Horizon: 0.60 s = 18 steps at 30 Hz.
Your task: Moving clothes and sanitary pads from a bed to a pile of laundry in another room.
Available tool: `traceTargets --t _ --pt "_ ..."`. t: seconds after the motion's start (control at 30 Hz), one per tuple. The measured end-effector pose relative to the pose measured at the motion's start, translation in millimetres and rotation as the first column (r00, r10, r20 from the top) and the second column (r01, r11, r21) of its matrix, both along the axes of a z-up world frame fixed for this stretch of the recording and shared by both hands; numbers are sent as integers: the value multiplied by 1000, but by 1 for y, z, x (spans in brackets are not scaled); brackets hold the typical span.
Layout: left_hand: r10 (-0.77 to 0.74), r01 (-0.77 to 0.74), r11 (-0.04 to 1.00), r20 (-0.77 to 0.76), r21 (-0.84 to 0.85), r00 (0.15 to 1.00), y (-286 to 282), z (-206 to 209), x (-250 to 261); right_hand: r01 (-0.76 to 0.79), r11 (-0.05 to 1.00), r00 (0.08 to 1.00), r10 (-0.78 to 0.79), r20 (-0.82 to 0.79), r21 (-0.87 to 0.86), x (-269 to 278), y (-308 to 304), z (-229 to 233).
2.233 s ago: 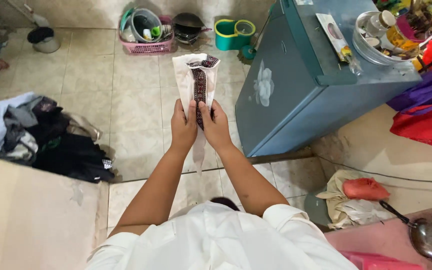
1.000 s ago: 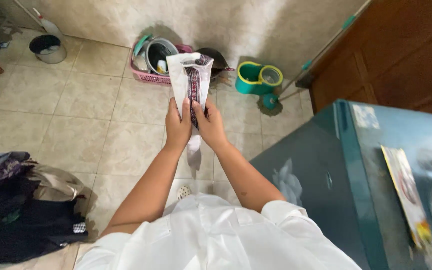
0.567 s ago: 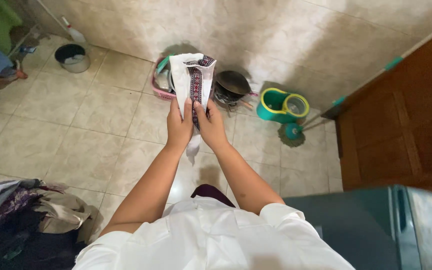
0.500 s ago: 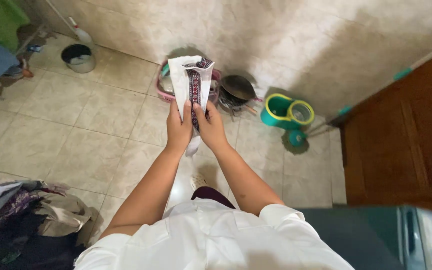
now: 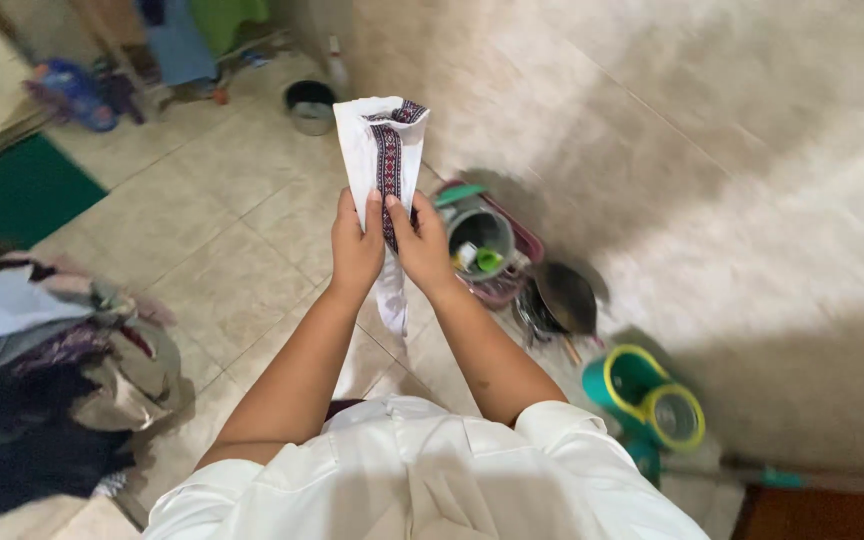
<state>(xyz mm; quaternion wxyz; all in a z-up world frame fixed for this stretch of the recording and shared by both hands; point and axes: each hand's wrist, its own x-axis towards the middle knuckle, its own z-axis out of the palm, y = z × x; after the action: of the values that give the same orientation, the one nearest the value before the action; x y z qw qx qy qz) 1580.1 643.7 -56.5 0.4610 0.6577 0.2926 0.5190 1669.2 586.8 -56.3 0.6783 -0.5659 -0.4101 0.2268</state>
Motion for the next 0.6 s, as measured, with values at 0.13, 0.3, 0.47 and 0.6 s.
traceTargets --t 0.13,0.3,0.47,0.6 --pt "139 -139 990 -6 -25 990 51 -8 -17 -194 981 980 193 -55 -19 -7 66 -14" --pt "283 -283 958 5 -44 959 119 -11 -49 -359 933 930 361 -66 30 -36 151 -14" --pt "441 -441 897 -56 12 896 207 -26 -92 -427 903 904 428 2 -43 -75 245 -19" --pt "540 -543 840 -75 -14 838 267 -25 -132 -520 854 853 521 35 -34 -114 316 -11"
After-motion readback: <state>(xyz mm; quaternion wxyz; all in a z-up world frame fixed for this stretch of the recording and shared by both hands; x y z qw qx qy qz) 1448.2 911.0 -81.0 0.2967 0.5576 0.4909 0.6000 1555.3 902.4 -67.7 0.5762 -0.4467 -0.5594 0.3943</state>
